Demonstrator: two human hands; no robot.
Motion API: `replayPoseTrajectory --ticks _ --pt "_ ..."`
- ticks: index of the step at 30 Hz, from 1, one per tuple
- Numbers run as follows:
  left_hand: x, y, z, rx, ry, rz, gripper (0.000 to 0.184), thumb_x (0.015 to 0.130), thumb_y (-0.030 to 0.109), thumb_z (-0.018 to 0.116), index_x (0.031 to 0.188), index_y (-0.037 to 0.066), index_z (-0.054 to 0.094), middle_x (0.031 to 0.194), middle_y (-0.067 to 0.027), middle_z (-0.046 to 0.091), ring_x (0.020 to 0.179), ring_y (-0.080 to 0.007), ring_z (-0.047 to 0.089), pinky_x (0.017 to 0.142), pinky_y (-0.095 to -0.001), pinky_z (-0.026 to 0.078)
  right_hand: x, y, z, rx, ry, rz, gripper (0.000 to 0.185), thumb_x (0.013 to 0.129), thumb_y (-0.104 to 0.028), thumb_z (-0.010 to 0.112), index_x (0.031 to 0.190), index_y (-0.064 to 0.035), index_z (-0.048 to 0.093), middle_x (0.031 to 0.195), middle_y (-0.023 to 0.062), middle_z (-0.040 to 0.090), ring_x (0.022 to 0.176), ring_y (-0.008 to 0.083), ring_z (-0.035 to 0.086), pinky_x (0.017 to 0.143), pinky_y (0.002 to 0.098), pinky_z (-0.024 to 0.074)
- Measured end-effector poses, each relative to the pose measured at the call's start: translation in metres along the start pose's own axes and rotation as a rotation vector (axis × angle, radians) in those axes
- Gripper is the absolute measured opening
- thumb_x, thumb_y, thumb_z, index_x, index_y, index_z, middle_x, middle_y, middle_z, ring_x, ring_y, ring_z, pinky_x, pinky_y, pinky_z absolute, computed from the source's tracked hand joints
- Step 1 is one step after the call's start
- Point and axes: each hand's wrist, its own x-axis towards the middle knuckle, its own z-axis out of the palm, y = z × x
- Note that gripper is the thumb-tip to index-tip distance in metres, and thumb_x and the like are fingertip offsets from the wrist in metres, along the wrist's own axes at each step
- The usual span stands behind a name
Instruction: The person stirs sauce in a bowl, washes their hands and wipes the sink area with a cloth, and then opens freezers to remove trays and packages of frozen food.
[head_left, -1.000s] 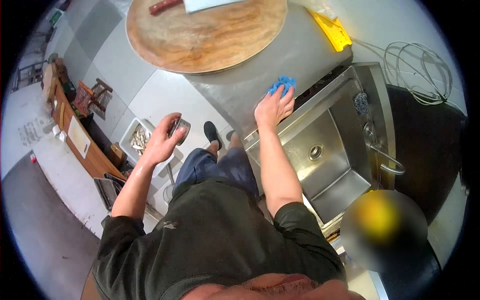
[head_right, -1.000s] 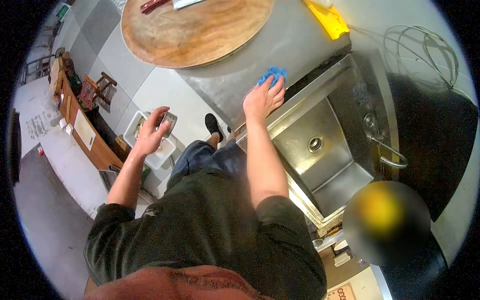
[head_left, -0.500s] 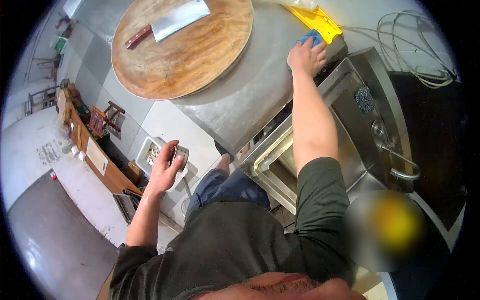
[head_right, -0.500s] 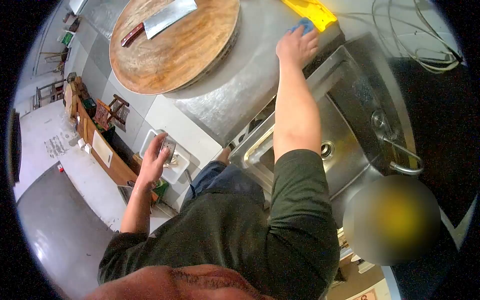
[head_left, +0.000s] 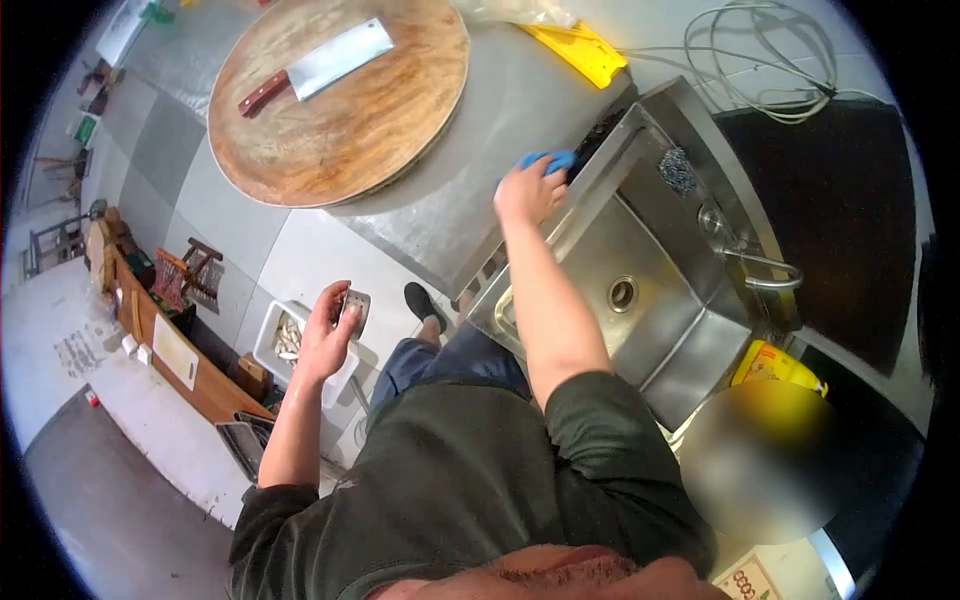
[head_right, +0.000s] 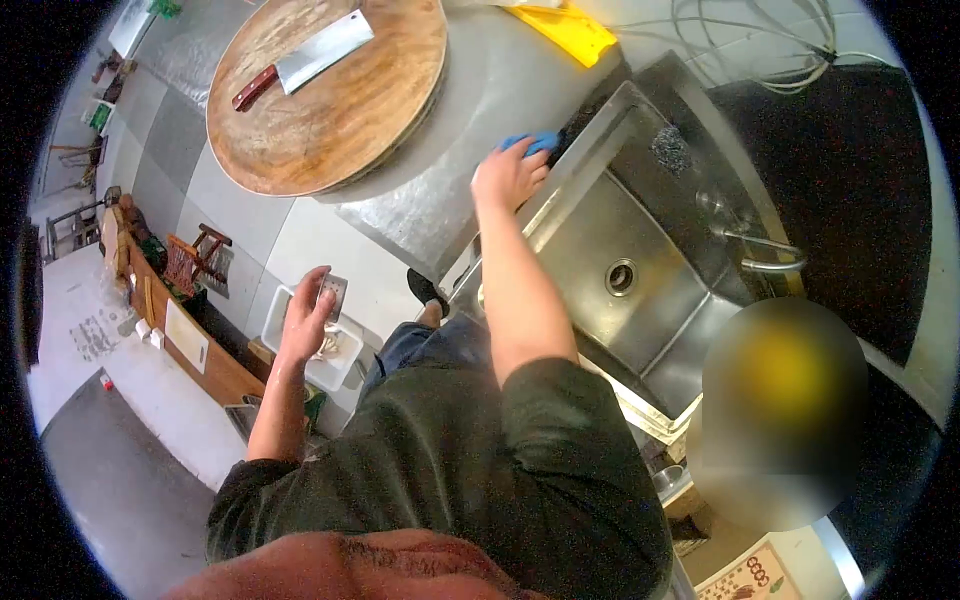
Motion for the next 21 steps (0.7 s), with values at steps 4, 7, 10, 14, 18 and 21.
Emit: replayPoseTrajectory --ticks 4,7,10,14,18,21 --pt "0.020 0.009 0.007 -0.007 -0.047 0.013 0.050 0.088 0.024 0.058 0.130 0.000 0.044 0.115 -0.0144 0.057 0.105 -0.0213 0.055 0.094 -0.0331 0.042 -0.027 0.063 -0.025 0.185 -0.172 -0.382 0.037 0.085 -0.016 0.059 0.121 -0.0052 0.056 0.125 0.0167 0.050 0.111 0.0308 0.050 0.097 0.0405 0.0398" --pt "0.029 0.012 0.006 0.061 -0.024 0.044 0.049 0.089 0.025 0.058 0.129 0.000 0.045 0.117 -0.0149 0.057 0.107 -0.0217 0.055 0.094 -0.0335 0.042 0.029 0.090 -0.110 0.668 -0.311 -0.312 0.033 0.085 -0.009 0.058 0.118 -0.0074 0.059 0.116 0.0159 0.059 0.109 0.0269 0.056 0.095 0.0384 0.0431" --pt "0.030 0.018 0.013 0.110 0.033 0.006 0.049 0.089 0.025 0.058 0.129 0.000 0.045 0.116 -0.0148 0.057 0.106 -0.0215 0.055 0.094 -0.0335 0.042 0.138 0.133 -0.101 0.670 -0.083 -0.294 0.036 0.088 -0.014 0.058 0.121 0.0003 0.056 0.116 0.0165 0.059 0.108 0.0275 0.056 0.095 0.0381 0.0419" --pt "0.021 0.018 0.024 0.122 0.010 -0.074 0.048 0.090 0.025 0.057 0.130 0.001 0.045 0.114 -0.0151 0.058 0.107 -0.0217 0.055 0.094 -0.0344 0.042 0.222 0.165 -0.036 0.248 0.099 -0.546 0.041 0.086 -0.024 0.060 0.123 -0.0086 0.056 0.127 0.0161 0.051 0.117 0.0351 0.046 0.100 0.0431 0.0358" --pt "0.015 0.013 0.031 0.106 -0.040 -0.074 0.051 0.090 0.027 0.057 0.131 0.000 0.044 0.115 -0.0138 0.057 0.105 -0.0208 0.055 0.093 -0.0331 0.042 0.183 0.157 -0.006 0.170 0.172 -0.388 0.042 0.086 -0.034 0.058 0.123 -0.0123 0.056 0.138 0.0157 0.038 0.127 0.0382 0.033 0.106 0.0493 0.0253" --pt "0.021 0.016 0.031 0.096 -0.075 -0.059 0.051 0.090 0.027 0.057 0.131 -0.001 0.044 0.115 -0.0139 0.057 0.106 -0.0215 0.054 0.094 -0.0333 0.041 0.156 0.157 0.002 0.260 0.214 -0.376 0.040 0.087 -0.032 0.057 0.120 -0.0103 0.057 0.135 0.0203 0.040 0.124 0.0400 0.035 0.106 0.0500 0.0253"
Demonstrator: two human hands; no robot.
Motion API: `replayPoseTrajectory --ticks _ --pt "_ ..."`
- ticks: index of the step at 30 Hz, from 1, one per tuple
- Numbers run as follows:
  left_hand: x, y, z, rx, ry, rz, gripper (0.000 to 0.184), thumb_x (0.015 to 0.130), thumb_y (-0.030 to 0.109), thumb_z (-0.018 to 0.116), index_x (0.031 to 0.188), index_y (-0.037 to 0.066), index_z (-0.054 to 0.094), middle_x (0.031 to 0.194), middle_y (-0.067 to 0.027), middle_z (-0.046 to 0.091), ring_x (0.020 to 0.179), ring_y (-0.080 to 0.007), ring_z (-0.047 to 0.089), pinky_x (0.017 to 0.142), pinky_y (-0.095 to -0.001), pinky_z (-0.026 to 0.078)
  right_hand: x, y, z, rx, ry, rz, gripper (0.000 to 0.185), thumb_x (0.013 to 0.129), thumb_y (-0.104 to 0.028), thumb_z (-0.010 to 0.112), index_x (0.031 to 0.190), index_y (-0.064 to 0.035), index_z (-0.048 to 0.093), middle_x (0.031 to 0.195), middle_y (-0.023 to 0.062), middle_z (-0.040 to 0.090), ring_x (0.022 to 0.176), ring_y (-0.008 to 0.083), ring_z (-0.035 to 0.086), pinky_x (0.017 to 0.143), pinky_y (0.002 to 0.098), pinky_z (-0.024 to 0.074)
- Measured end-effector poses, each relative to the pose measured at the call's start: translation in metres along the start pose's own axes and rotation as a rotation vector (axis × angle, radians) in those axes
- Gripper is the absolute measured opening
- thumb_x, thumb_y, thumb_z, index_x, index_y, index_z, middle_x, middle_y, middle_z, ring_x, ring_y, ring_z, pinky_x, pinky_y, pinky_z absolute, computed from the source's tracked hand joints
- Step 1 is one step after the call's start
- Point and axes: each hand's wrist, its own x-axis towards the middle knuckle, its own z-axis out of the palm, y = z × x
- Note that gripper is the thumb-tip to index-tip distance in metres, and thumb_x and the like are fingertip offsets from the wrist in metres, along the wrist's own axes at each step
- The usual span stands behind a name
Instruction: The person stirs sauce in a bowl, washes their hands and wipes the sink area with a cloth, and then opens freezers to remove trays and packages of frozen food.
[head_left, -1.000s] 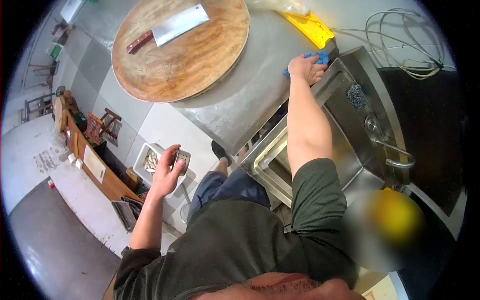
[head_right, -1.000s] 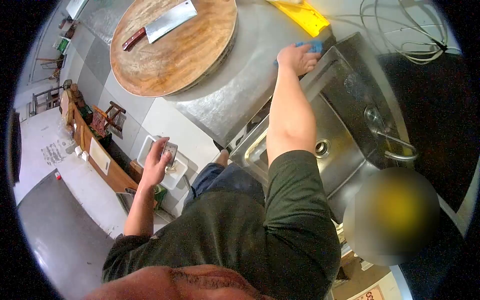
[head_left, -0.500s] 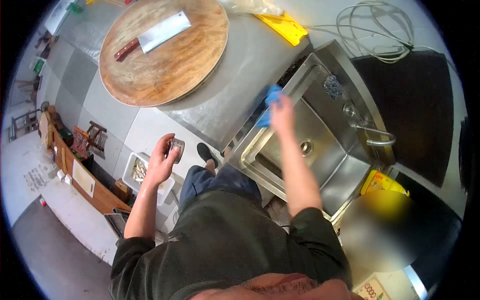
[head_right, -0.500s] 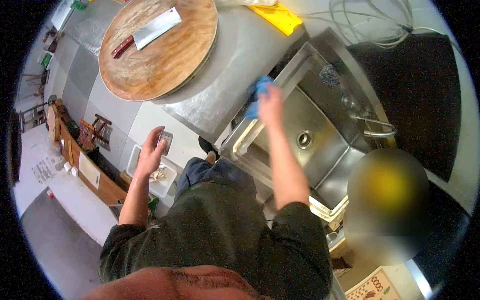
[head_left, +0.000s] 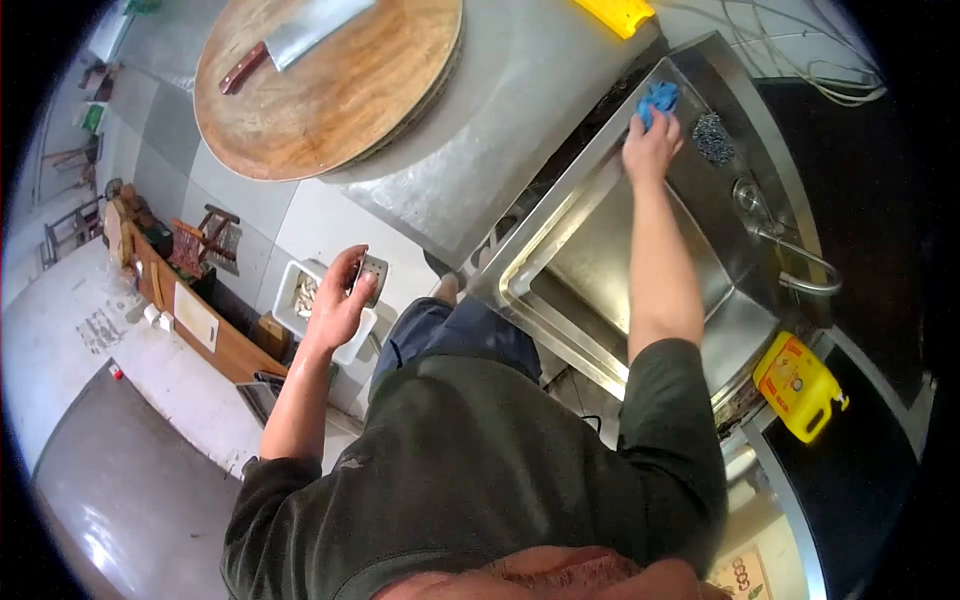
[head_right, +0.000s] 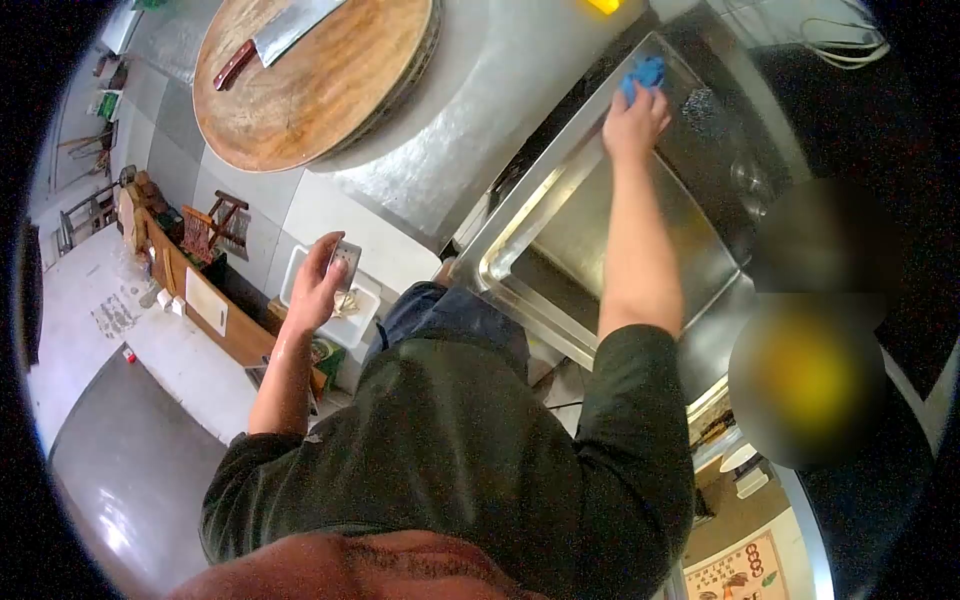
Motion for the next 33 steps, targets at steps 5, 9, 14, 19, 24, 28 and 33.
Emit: replayPoseTrajectory --ticks 5,9,14,19,24,28,33 --pt "0.009 -0.001 -0.005 -0.014 0.000 0.090 0.050 0.090 0.027 0.057 0.130 0.000 0.045 0.116 -0.0136 0.057 0.107 -0.0201 0.054 0.094 -0.0327 0.042 -0.068 -0.039 -0.012 0.050 0.020 0.013 0.037 0.085 -0.025 0.061 0.117 -0.0069 0.057 0.133 0.0218 0.040 0.120 0.0431 0.035 0.104 0.0517 0.0266" --pt "0.009 -0.010 -0.008 0.008 -0.018 0.148 0.050 0.089 0.025 0.058 0.130 0.000 0.045 0.111 -0.0126 0.058 0.099 -0.0179 0.056 0.087 -0.0313 0.045 -0.140 -0.068 -0.017 0.026 -0.001 -0.025 0.038 0.084 -0.021 0.061 0.118 -0.0056 0.055 0.133 0.0206 0.039 0.120 0.0414 0.033 0.102 0.0522 0.0283" --pt "0.011 -0.003 0.001 0.007 -0.176 0.119 0.052 0.089 0.027 0.060 0.129 -0.002 0.044 0.101 -0.0114 0.059 0.082 -0.0151 0.056 0.073 -0.0293 0.047 -0.223 -0.108 -0.035 0.005 -0.060 -0.034 0.041 0.080 -0.017 0.064 0.119 -0.0089 0.057 0.127 0.0191 0.044 0.117 0.0397 0.037 0.102 0.0502 0.0304" --pt "0.030 -0.008 0.031 0.009 -0.333 0.233 0.056 0.088 0.031 0.063 0.128 -0.004 0.045 0.101 -0.0131 0.060 0.083 -0.0166 0.058 0.075 -0.0309 0.048 -0.272 -0.122 -0.060 0.020 -0.245 -0.156 0.044 0.074 -0.015 0.068 0.118 -0.0137 0.061 0.128 0.0142 0.048 0.120 0.0371 0.039 0.101 0.0474 0.0351" --pt "0.042 -0.002 0.061 0.182 -0.307 0.335 0.057 0.087 0.034 0.063 0.128 -0.002 0.048 0.116 -0.0193 0.058 0.107 -0.0256 0.056 0.090 -0.0357 0.046 -0.290 -0.114 -0.092 0.050 -0.403 -0.383 0.039 0.077 -0.015 0.064 0.116 -0.0190 0.063 0.128 0.0040 0.050 0.121 0.0286 0.042 0.099 0.0444 0.0368" --pt "0.048 0.004 0.092 0.257 -0.274 0.252 0.058 0.084 0.037 0.066 0.125 -0.001 0.051 0.118 -0.0210 0.057 0.107 -0.0291 0.058 0.091 -0.0369 0.046 -0.275 -0.070 -0.121 0.056 -0.631 -0.647 0.035 0.078 -0.015 0.059 0.113 -0.0188 0.063 0.127 0.0025 0.051 0.121 0.0272 0.042 0.098 0.0440 0.0375" --pt "0.045 0.040 0.139 0.411 -0.168 0.297 0.058 0.082 0.040 0.063 0.122 0.000 0.053 0.112 -0.0209 0.058 0.102 -0.0336 0.059 0.088 -0.0380 0.046 -0.272 0.019 -0.176 0.080 -0.823 -0.662 0.035 0.078 -0.012 0.060 0.113 -0.0167 0.063 0.133 0.0068 0.049 0.122 0.0327 0.044 0.099 0.0448 0.0403"
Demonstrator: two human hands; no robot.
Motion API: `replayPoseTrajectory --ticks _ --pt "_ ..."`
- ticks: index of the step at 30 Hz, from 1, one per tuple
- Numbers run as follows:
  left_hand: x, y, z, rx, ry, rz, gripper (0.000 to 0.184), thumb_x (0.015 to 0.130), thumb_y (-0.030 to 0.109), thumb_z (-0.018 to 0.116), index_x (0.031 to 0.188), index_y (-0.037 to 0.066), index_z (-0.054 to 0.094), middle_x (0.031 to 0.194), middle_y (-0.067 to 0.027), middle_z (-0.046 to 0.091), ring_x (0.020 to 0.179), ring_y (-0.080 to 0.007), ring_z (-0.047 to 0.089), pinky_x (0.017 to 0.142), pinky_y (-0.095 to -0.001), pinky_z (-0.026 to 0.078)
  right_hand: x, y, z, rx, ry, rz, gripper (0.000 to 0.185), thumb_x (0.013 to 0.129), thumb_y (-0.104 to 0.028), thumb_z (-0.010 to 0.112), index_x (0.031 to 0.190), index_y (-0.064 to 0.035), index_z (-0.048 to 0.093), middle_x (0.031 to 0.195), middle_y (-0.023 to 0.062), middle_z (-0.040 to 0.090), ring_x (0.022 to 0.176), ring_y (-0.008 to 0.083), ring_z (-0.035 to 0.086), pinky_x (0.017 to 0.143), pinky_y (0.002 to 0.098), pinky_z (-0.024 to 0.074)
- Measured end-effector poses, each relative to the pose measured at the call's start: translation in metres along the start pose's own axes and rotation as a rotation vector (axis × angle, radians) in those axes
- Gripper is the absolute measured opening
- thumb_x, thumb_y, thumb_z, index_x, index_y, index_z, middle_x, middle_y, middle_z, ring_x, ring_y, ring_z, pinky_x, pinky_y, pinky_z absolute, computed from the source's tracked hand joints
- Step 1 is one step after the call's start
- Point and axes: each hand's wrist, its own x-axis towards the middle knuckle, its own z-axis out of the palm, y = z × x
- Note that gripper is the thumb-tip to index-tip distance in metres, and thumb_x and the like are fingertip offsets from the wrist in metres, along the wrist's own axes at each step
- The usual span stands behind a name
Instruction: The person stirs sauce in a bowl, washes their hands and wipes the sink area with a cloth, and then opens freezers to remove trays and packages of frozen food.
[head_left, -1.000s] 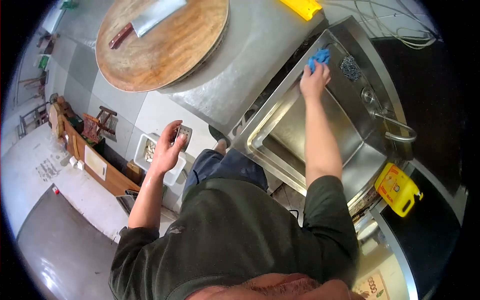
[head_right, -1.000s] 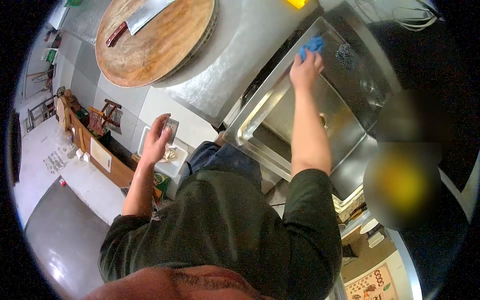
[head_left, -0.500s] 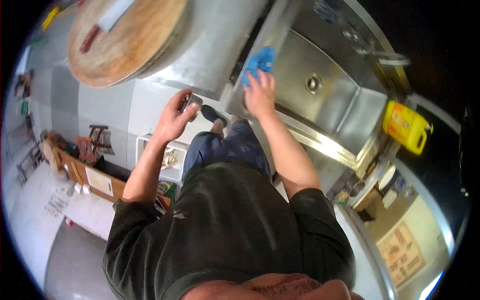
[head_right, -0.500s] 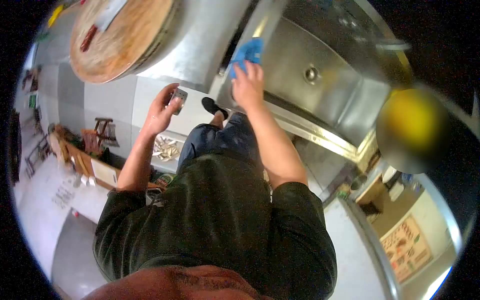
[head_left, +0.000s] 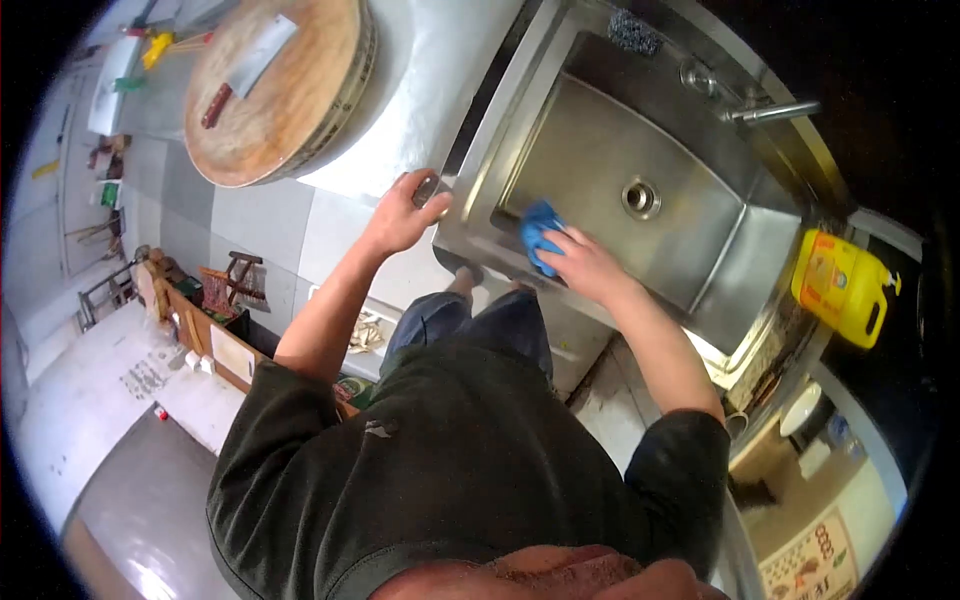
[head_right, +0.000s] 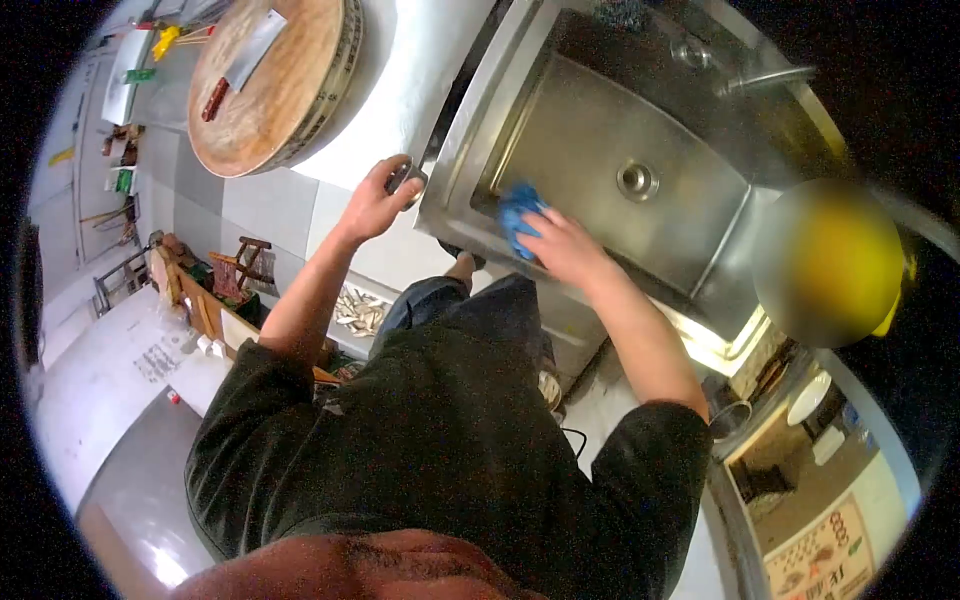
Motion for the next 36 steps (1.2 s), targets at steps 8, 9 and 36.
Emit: replayPoseTrajectory --ticks 8,9,36 --pt "0.005 0.023 0.027 0.196 0.231 -0.041 0.057 0.081 0.039 0.065 0.122 0.001 0.051 0.113 -0.0223 0.056 0.102 -0.0365 0.057 0.090 -0.0408 0.045 -0.121 0.050 -0.032 0.361 0.251 0.731 0.033 0.083 -0.019 0.061 0.110 -0.0016 0.061 0.108 0.0170 0.061 0.099 0.0381 0.057 0.087 0.0408 0.0465" --pt "0.008 0.022 0.032 0.120 0.255 -0.060 0.058 0.081 0.038 0.065 0.123 0.001 0.049 0.114 -0.0228 0.054 0.104 -0.0378 0.055 0.091 -0.0416 0.044 -0.141 0.060 -0.017 0.360 0.318 0.777 0.031 0.084 -0.020 0.061 0.108 -0.0005 0.062 0.105 0.0163 0.062 0.096 0.0351 0.059 0.085 0.0396 0.0473" --pt "0.139 0.094 0.158 0.469 -0.096 0.699 0.068 0.073 0.034 0.074 0.129 0.007 0.045 0.123 -0.0186 0.048 0.113 -0.0342 0.048 0.097 -0.0444 0.041 -0.171 0.065 -0.040 1.716 1.414 1.037 0.036 0.099 -0.028 0.042 0.123 -0.0030 0.053 0.119 0.0096 0.060 0.103 0.0263 0.059 0.087 0.0386 0.0478"
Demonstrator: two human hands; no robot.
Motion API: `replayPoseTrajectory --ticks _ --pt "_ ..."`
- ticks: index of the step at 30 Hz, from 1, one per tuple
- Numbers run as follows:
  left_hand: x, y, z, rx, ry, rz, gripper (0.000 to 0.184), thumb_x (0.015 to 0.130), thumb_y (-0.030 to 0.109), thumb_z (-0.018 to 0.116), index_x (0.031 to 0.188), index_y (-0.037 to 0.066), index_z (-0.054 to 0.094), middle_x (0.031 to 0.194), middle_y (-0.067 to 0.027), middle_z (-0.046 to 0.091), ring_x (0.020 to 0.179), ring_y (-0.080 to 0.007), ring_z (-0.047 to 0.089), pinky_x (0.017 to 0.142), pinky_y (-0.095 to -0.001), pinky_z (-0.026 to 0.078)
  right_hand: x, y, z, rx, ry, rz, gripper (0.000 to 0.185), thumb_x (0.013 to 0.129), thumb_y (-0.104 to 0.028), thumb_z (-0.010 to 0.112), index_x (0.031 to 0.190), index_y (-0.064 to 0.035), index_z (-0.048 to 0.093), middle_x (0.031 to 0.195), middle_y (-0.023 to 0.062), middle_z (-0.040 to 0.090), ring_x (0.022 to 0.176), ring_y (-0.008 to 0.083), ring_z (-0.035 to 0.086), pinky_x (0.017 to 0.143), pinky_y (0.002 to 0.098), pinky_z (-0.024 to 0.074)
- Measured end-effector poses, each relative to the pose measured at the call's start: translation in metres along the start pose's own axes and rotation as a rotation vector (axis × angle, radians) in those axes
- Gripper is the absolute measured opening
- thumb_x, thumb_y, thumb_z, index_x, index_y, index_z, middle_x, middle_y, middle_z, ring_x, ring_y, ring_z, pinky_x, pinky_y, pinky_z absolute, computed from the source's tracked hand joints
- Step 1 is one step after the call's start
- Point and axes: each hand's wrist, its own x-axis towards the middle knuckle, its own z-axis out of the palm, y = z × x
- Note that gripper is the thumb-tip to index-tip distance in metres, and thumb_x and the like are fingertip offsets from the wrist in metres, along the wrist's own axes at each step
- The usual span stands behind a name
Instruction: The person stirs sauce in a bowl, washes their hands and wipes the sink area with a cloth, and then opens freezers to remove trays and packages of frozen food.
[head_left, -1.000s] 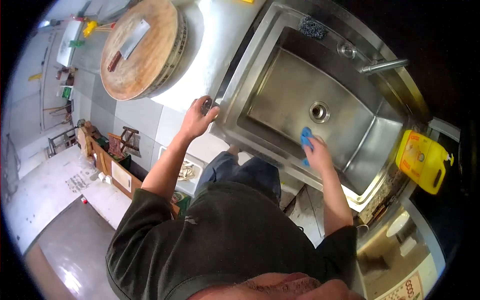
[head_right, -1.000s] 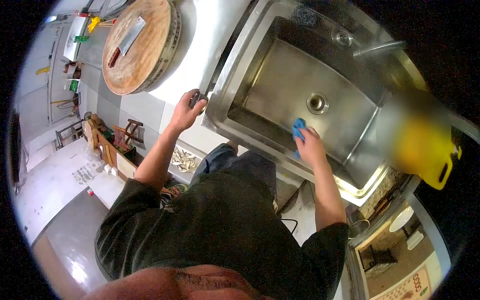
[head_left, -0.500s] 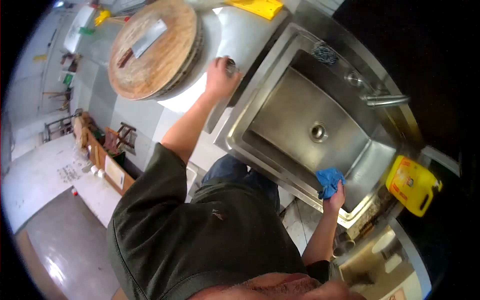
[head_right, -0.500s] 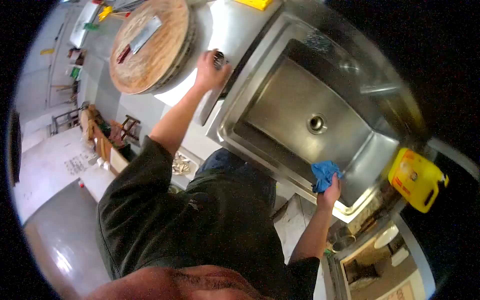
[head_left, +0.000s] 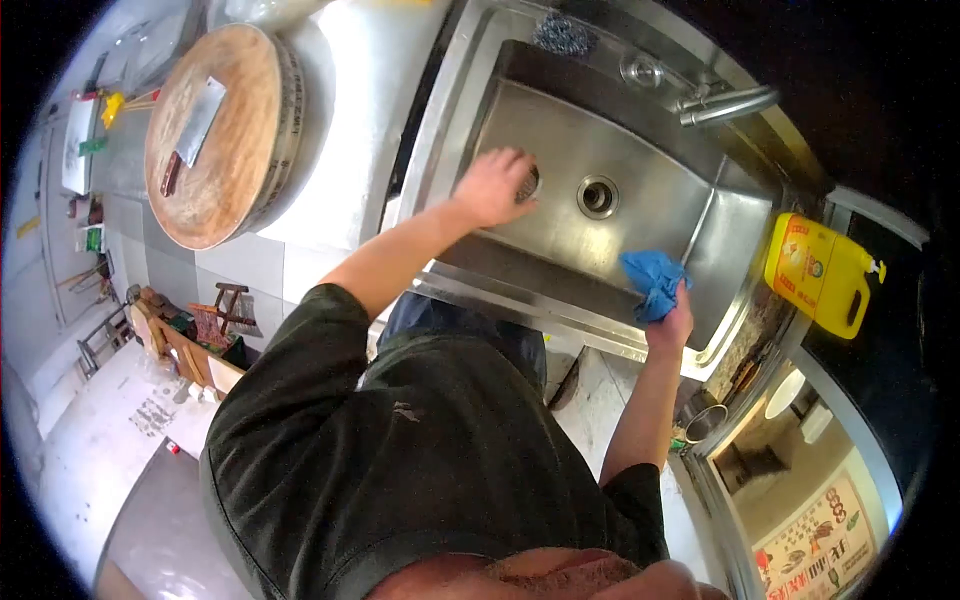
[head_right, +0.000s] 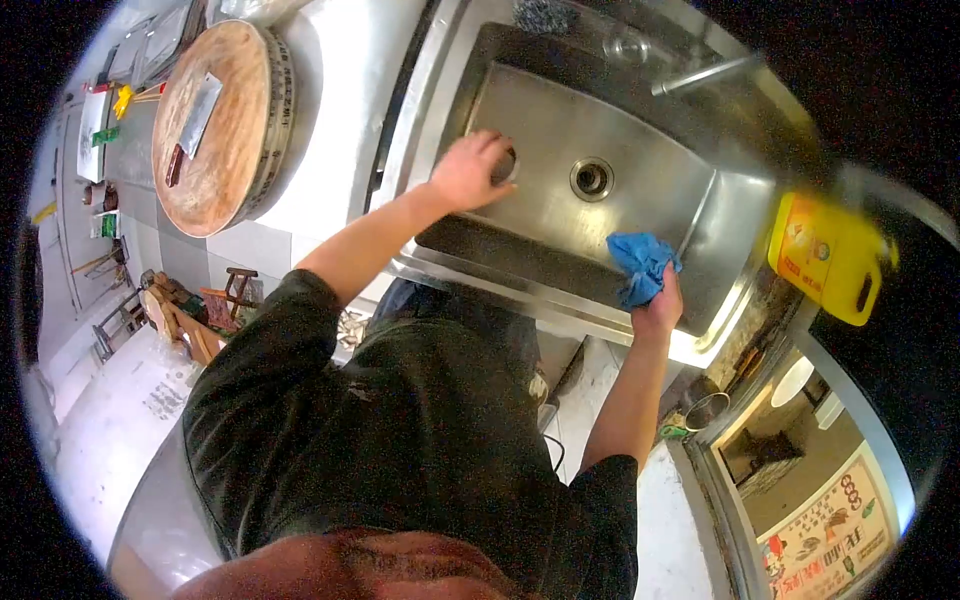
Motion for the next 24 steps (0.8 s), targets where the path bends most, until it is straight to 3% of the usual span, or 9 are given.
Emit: replayPoseTrajectory --ticks 1,7,13,15,18,19,22,23,24 --pt "0.003 0.009 0.020 0.010 -0.085 -0.018 0.069 0.074 0.033 0.073 0.130 0.007 0.044 0.124 -0.0183 0.047 0.115 -0.0344 0.047 0.097 -0.0447 0.040 0.004 -0.006 -0.009 -0.018 0.009 0.047 0.037 0.099 -0.029 0.042 0.123 -0.0033 0.053 0.119 0.0089 0.060 0.109 0.0274 0.057 0.094 0.0405 0.0443" --pt "0.029 0.054 0.126 0.122 -0.496 -0.126 0.073 0.076 0.029 0.072 0.135 0.005 0.037 0.132 -0.0158 0.036 0.124 -0.0341 0.037 0.102 -0.0437 0.035 0.028 -0.036 -0.058 0.153 0.148 0.091 0.041 0.096 -0.034 0.047 0.126 -0.0066 0.051 0.118 0.0090 0.060 0.102 0.0283 0.059 0.082 0.0417 0.0498" --pt "0.077 0.073 0.214 0.178 -0.534 -0.050 0.075 0.080 0.026 0.069 0.142 0.010 0.031 0.140 -0.0137 0.032 0.128 -0.0328 0.033 0.104 -0.0436 0.033 0.044 -0.065 -0.105 0.221 0.094 0.089 0.041 0.098 -0.034 0.042 0.128 -0.0082 0.050 0.123 0.0102 0.056 0.104 0.0287 0.058 0.080 0.0431 0.0502" --pt "0.099 0.077 0.240 0.191 -0.560 -0.053 0.075 0.082 0.028 0.067 0.145 0.015 0.027 0.145 -0.0118 0.028 0.133 -0.0330 0.029 0.109 -0.0441 0.027 0.065 -0.058 -0.124 0.153 0.100 0.123 0.044 0.097 -0.038 0.041 0.131 -0.0099 0.047 0.129 0.0112 0.054 0.113 0.0308 0.055 0.081 0.0434 0.0523" --pt "0.102 0.067 0.264 0.244 -0.388 0.102 0.062 0.084 0.031 0.061 0.139 0.016 0.037 0.142 -0.0117 0.034 0.133 -0.0330 0.030 0.109 -0.0463 0.026 0.096 -0.053 -0.114 0.165 -0.001 0.177 0.046 0.096 -0.040 0.041 0.131 -0.0098 0.047 0.128 0.0114 0.053 0.112 0.0313 0.055 0.081 0.0462 0.0521" --pt "0.104 0.064 0.263 0.283 -0.401 0.135 0.066 0.084 0.039 0.062 0.140 0.017 0.037 0.146 -0.0111 0.030 0.136 -0.0345 0.025 0.112 -0.0474 0.021 0.108 -0.051 -0.106 0.179 -0.031 0.200 0.046 0.096 -0.039 0.040 0.131 -0.0098 0.047 0.128 0.0116 0.053 0.111 0.0314 0.055 0.081 0.0466 0.0521" --pt "0.109 0.081 0.233 0.104 -0.280 -0.161 0.059 0.083 0.043 0.061 0.133 0.015 0.046 0.145 -0.0105 0.032 0.134 -0.0340 0.029 0.109 -0.0464 0.028 0.139 -0.049 -0.069 0.190 -0.239 0.260 0.044 0.097 -0.037 0.038 0.131 -0.0103 0.048 0.126 0.0107 0.055 0.109 0.0304 0.056 0.084 0.0468 0.0506" --pt "0.113 0.089 0.219 -0.063 -0.235 -0.312 0.050 0.084 0.043 0.059 0.122 0.011 0.057 0.134 -0.0120 0.047 0.126 -0.0312 0.041 0.102 -0.0458 0.036 0.148 -0.050 -0.050 0.141 -0.314 0.248 0.043 0.098 -0.036 0.037 0.130 -0.0102 0.048 0.125 0.0096 0.056 0.108 0.0290 0.057 0.085 0.0462 0.0495" --pt "0.111 0.076 0.241 -0.362 -0.119 -0.288 0.049 0.087 0.048 0.055 0.114 0.007 0.061 0.117 -0.0103 0.060 0.114 -0.0263 0.051 0.095 -0.0435 0.042 0.155 -0.050 -0.031 0.091 -0.389 0.235 0.042 0.098 -0.035 0.036 0.129 -0.0100 0.049 0.124 0.0085 0.057 0.108 0.0277 0.057 0.086 0.0455 0.0485"
